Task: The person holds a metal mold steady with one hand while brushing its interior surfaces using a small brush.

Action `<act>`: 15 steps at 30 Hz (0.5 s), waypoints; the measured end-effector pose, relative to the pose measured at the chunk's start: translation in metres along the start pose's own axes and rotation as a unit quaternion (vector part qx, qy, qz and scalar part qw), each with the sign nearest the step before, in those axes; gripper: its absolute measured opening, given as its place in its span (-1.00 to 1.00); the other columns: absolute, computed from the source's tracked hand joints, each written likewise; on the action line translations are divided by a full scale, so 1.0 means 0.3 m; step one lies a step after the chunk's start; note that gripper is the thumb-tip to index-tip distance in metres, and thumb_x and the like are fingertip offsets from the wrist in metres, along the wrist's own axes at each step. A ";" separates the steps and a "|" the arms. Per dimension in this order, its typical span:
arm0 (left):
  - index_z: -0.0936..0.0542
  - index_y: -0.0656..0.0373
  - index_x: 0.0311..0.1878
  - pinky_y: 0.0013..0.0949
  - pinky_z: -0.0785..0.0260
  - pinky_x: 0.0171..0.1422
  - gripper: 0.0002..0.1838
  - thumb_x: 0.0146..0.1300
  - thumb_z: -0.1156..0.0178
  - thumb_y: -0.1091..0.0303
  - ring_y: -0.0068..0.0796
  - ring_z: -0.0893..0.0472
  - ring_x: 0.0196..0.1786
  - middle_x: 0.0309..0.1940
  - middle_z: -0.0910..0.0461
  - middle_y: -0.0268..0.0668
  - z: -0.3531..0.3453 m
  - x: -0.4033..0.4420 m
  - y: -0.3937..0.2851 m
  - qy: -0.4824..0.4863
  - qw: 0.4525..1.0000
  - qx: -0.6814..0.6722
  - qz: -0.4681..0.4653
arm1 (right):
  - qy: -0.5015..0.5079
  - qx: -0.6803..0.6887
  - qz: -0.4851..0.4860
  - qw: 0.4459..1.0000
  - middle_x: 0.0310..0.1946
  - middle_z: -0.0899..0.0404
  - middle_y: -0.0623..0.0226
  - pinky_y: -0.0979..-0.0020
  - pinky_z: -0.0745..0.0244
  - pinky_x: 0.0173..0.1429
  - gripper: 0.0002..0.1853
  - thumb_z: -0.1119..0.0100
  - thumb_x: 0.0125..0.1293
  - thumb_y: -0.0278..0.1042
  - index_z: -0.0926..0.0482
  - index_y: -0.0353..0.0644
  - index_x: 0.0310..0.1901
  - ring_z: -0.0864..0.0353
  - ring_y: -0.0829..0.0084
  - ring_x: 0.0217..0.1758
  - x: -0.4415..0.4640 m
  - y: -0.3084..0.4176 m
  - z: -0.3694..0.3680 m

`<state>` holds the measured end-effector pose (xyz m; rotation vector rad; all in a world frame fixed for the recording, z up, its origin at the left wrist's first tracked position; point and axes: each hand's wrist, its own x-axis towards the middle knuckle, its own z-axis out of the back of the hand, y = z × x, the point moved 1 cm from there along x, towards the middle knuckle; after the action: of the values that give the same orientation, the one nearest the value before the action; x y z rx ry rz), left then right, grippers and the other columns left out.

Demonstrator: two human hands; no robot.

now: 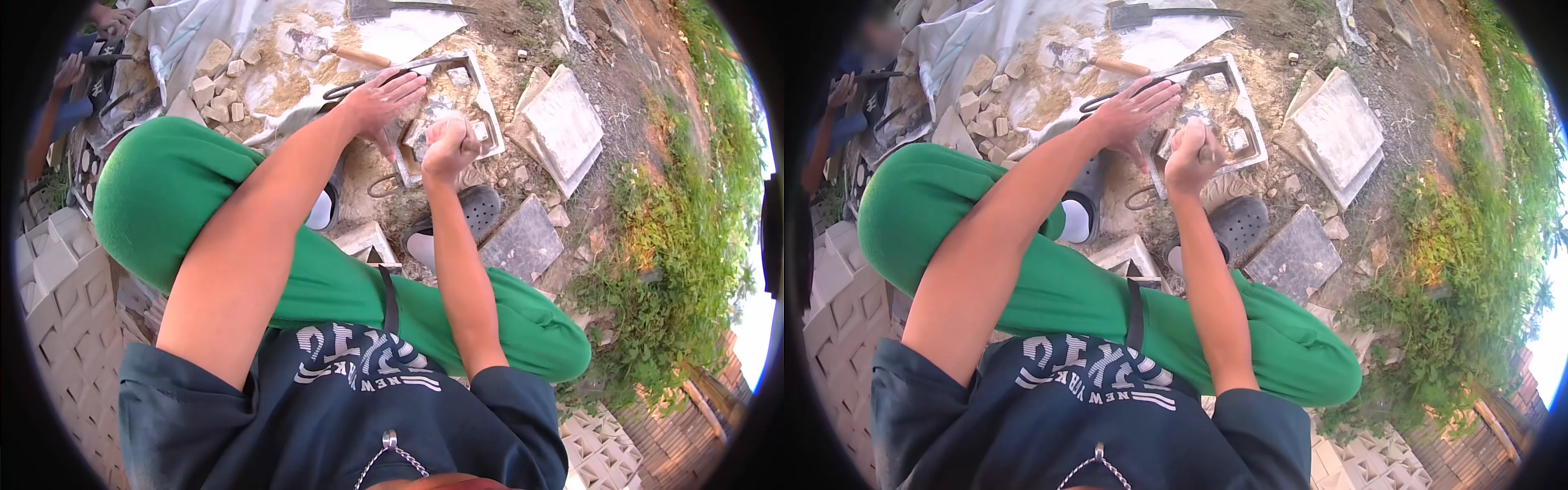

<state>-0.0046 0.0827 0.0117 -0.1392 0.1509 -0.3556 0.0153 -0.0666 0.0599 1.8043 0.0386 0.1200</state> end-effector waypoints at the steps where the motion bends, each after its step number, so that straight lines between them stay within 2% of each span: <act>1: 0.02 0.23 0.54 -0.09 0.40 0.67 0.56 -0.49 -0.34 -0.60 -0.29 0.14 0.63 0.59 0.10 -0.17 0.006 0.002 0.001 0.009 1.000 -0.003 0.004 | -0.001 0.001 0.004 1.000 -0.75 -0.18 0.57 0.51 0.04 -0.63 -0.60 0.09 0.38 -0.44 -0.21 -0.11 -0.67 -0.05 0.68 -0.75 0.030 0.021 -0.005; 3: 0.02 0.23 0.54 -0.09 0.40 0.67 0.57 -0.49 -0.34 -0.60 -0.29 0.14 0.63 0.59 0.10 -0.18 0.005 -0.004 -0.011 0.023 1.000 -0.011 0.008 | 0.019 0.099 -0.067 0.993 -0.76 -0.20 0.55 0.52 0.04 -0.64 -0.60 0.06 0.38 -0.43 -0.24 -0.15 -0.68 -0.10 0.69 -0.74 0.069 0.052 0.011; 5: 0.02 0.23 0.54 -0.10 0.40 0.67 0.58 -0.51 -0.32 -0.62 -0.30 0.14 0.63 0.58 0.08 -0.19 0.005 0.002 0.003 0.011 1.000 0.002 0.011 | -0.001 0.103 -0.044 0.994 -0.76 -0.19 0.55 0.53 0.06 -0.66 -0.59 0.04 0.38 -0.43 -0.25 -0.16 -0.68 -0.10 0.72 -0.74 0.088 0.113 -0.019; 7: 0.05 0.25 0.54 -0.10 0.41 0.68 0.59 -0.52 -0.33 -0.59 -0.30 0.16 0.63 0.59 0.10 -0.18 0.011 -0.006 -0.005 0.015 1.000 -0.006 0.011 | -0.034 0.065 0.019 0.997 -0.76 -0.18 0.54 0.54 0.08 -0.67 -0.57 0.04 0.39 -0.44 -0.20 -0.13 -0.69 -0.08 0.73 -0.74 0.073 0.226 -0.051; 8: 0.07 0.27 0.54 -0.11 0.41 0.69 0.60 -0.53 -0.34 -0.57 -0.30 0.18 0.63 0.59 0.11 -0.17 0.012 -0.003 0.000 0.008 1.000 -0.005 0.009 | -0.017 0.071 0.009 0.997 -0.75 -0.20 0.53 0.54 0.05 -0.67 -0.56 0.04 0.39 -0.43 -0.20 -0.13 -0.70 -0.10 0.72 -0.73 0.073 0.262 -0.052; 11: 0.04 0.24 0.54 -0.11 0.39 0.67 0.58 -0.51 -0.27 -0.64 -0.30 0.13 0.63 0.58 0.07 -0.19 -0.011 0.009 0.002 0.011 0.999 0.030 0.010 | -0.011 0.073 0.030 0.997 -0.75 -0.24 0.52 0.54 0.01 -0.64 -0.56 0.04 0.40 -0.41 -0.21 -0.16 -0.70 -0.13 0.72 -0.72 0.058 0.202 -0.055; 13: 0.04 0.24 0.54 -0.11 0.39 0.67 0.58 -0.51 -0.28 -0.63 -0.30 0.13 0.63 0.58 0.07 -0.19 0.005 0.002 -0.008 0.017 0.999 0.029 0.008 | -0.002 -0.090 0.066 0.994 -0.75 -0.28 0.54 0.57 -0.07 -0.60 -0.58 0.05 0.39 -0.42 -0.24 -0.12 -0.70 -0.17 0.70 -0.74 0.021 -0.032 -0.014; 15: 0.04 0.24 0.54 -0.11 0.39 0.67 0.58 -0.51 -0.28 -0.63 -0.30 0.13 0.62 0.58 0.06 -0.18 0.024 0.014 0.013 0.019 0.999 0.037 0.010 | -0.010 -0.095 0.037 0.995 -0.74 -0.27 0.56 0.55 -0.06 -0.61 -0.57 0.04 0.40 -0.41 -0.24 -0.11 -0.69 -0.17 0.70 -0.73 0.020 -0.014 -0.045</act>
<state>0.0019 0.0856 0.0175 -0.0576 0.1772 -0.3446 0.0200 -0.0520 0.0592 1.6168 -0.0513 0.1530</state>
